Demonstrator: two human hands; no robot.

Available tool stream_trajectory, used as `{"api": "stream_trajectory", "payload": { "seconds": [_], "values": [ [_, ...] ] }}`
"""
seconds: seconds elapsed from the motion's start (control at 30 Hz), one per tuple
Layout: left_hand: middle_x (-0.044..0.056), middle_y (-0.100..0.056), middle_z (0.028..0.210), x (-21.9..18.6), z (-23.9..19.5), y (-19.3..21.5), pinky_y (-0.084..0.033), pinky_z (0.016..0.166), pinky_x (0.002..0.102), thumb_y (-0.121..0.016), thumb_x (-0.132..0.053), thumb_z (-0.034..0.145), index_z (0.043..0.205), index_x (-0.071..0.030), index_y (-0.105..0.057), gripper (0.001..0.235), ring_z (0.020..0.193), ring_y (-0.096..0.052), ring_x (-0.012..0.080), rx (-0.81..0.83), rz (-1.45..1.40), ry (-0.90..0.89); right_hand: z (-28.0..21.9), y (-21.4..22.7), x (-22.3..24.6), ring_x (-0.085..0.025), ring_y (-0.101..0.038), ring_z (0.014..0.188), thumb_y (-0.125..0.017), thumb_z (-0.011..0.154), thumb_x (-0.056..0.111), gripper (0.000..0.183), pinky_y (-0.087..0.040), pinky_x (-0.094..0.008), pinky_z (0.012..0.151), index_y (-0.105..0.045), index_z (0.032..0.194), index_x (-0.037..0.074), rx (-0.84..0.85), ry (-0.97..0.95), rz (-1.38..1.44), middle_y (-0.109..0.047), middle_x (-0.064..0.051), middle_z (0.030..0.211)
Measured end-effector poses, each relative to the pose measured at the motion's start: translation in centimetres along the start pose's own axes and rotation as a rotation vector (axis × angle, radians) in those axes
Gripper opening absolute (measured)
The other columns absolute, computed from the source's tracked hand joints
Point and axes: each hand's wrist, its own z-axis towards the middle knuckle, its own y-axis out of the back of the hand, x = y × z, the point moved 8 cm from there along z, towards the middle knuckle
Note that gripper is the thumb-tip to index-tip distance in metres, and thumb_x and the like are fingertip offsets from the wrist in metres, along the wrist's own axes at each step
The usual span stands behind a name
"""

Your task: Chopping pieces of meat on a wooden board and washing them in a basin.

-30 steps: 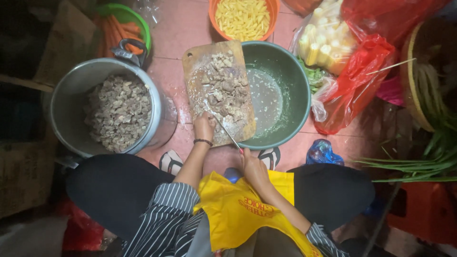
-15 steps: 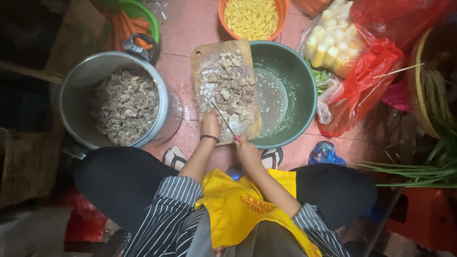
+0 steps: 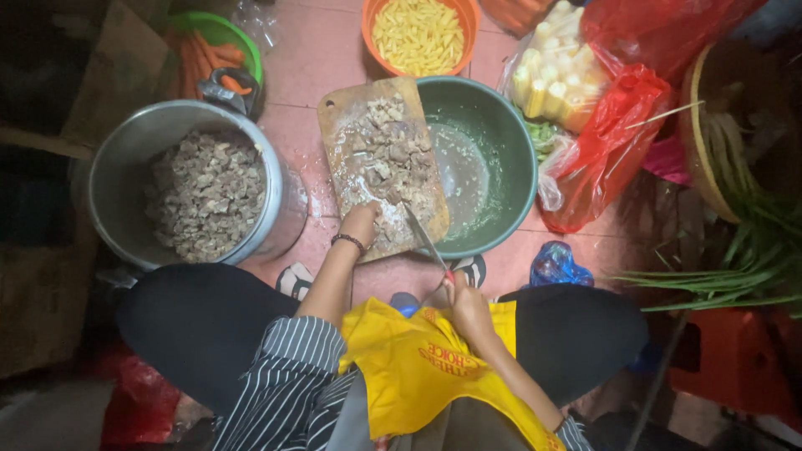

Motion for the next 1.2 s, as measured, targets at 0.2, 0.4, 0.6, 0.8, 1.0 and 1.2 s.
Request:
{"api": "stream_trajectory", "payload": {
  "seconds": [0.2,0.4,0.6,0.8,1.0,1.2],
  "values": [
    [0.022,-0.056,0.135,-6.6,-1.7,2.3,-0.05,0.101,0.049,-0.053,-0.003,0.094,0.128,-0.012,-0.059,0.036,0.125,-0.055,0.0425,0.086,0.167,-0.226,0.6,0.9,0.5,-0.05,-0.067,0.069,-0.052,0.103,0.032,0.027,-0.05,-0.061,0.058,-0.054,0.106,0.005,-0.074,0.054,-0.041,-0.068,-0.028,0.075],
    [0.019,-0.048,0.144,-9.8,-2.7,4.0,-0.047,0.098,0.053,-0.056,-0.007,0.082,0.118,-0.023,-0.069,0.042,0.131,-0.045,0.0448,0.13,0.172,-0.386,1.6,1.9,2.5,-0.047,-0.068,0.067,-0.055,0.101,0.037,0.029,-0.052,-0.059,0.058,-0.057,0.113,0.011,0.037,0.012,-0.199,-0.069,-0.024,0.071],
    [0.009,-0.061,0.13,-5.9,-1.5,1.8,-0.052,0.098,0.046,-0.057,-0.012,0.093,0.104,-0.016,-0.069,0.017,0.125,-0.057,0.034,0.185,0.195,-0.293,1.3,3.4,2.3,-0.047,-0.068,0.065,-0.057,0.097,0.036,0.029,-0.052,-0.059,0.059,-0.058,0.117,0.014,0.086,0.03,-0.256,-0.068,-0.024,0.068],
    [0.018,-0.062,0.128,-4.0,-1.7,1.0,-0.055,0.089,0.05,-0.06,-0.004,0.088,0.114,-0.013,-0.066,0.028,0.108,-0.066,0.0422,-0.01,0.111,-0.146,-0.2,2.6,0.5,-0.052,-0.064,0.067,-0.051,0.104,0.033,0.029,-0.047,-0.062,0.059,-0.053,0.111,0.005,0.009,0.002,-0.022,-0.065,-0.029,0.069],
    [0.031,-0.057,0.124,-5.4,-3.5,3.0,-0.055,0.081,0.052,-0.075,-0.017,0.077,0.12,-0.009,-0.063,0.046,0.099,-0.064,0.0478,-0.285,0.065,-0.023,0.4,0.3,4.6,-0.053,-0.065,0.068,-0.045,0.107,0.032,0.027,-0.048,-0.063,0.063,-0.051,0.109,0.006,0.083,-0.047,0.021,-0.067,-0.03,0.071],
    [0.024,-0.062,0.117,-4.8,-2.8,2.1,-0.055,0.082,0.052,-0.075,-0.018,0.085,0.111,-0.012,-0.067,0.028,0.097,-0.066,0.0438,-0.215,0.107,0.041,1.9,-1.4,4.0,-0.055,-0.065,0.074,-0.047,0.104,0.03,0.026,-0.049,-0.066,0.067,-0.05,0.113,0.006,0.139,-0.124,-0.039,-0.069,-0.032,0.079]
  ]
}}
